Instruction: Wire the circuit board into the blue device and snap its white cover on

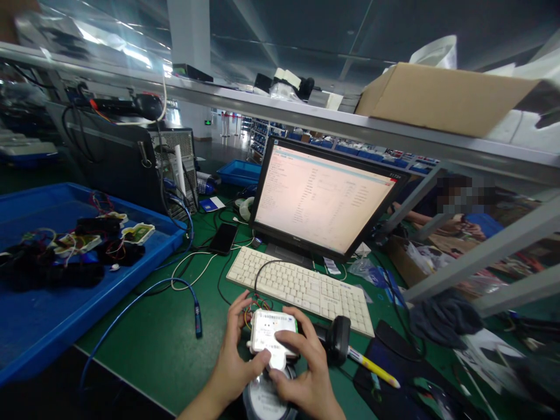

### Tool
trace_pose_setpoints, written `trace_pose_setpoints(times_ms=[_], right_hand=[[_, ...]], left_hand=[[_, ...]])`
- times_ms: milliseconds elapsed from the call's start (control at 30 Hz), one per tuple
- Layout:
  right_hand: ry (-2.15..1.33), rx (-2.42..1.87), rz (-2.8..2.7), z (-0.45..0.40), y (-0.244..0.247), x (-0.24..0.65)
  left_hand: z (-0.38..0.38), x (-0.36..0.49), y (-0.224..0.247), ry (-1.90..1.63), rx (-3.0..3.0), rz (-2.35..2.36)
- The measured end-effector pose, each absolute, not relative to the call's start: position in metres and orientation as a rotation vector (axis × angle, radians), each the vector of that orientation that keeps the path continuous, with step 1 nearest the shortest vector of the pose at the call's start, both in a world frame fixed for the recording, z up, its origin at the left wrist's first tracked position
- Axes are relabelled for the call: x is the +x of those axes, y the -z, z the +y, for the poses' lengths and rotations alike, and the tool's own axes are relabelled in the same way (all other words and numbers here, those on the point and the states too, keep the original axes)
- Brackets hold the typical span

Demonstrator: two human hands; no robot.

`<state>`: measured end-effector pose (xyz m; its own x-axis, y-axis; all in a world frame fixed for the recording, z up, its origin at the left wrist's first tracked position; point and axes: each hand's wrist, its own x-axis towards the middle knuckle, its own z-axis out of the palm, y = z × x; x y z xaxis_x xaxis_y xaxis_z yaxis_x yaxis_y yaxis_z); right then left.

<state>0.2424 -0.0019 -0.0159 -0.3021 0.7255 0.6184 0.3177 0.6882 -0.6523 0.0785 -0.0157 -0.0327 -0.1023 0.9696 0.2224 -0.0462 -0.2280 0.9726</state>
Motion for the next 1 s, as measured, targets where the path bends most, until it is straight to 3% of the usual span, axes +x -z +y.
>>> trace_pose_setpoints(times_ms=[700, 1000], right_hand=[[-0.477, -0.887, -1.867, -0.002, 0.019, 0.244], [-0.777, -0.773, -1.547, 0.001, 0.045, 0.247]], left_hand=[[-0.014, 0.079, 0.032, -1.479, 1.303, 1.118], [-0.02, 0.069, 0.031, -1.435, 1.261, 1.071]])
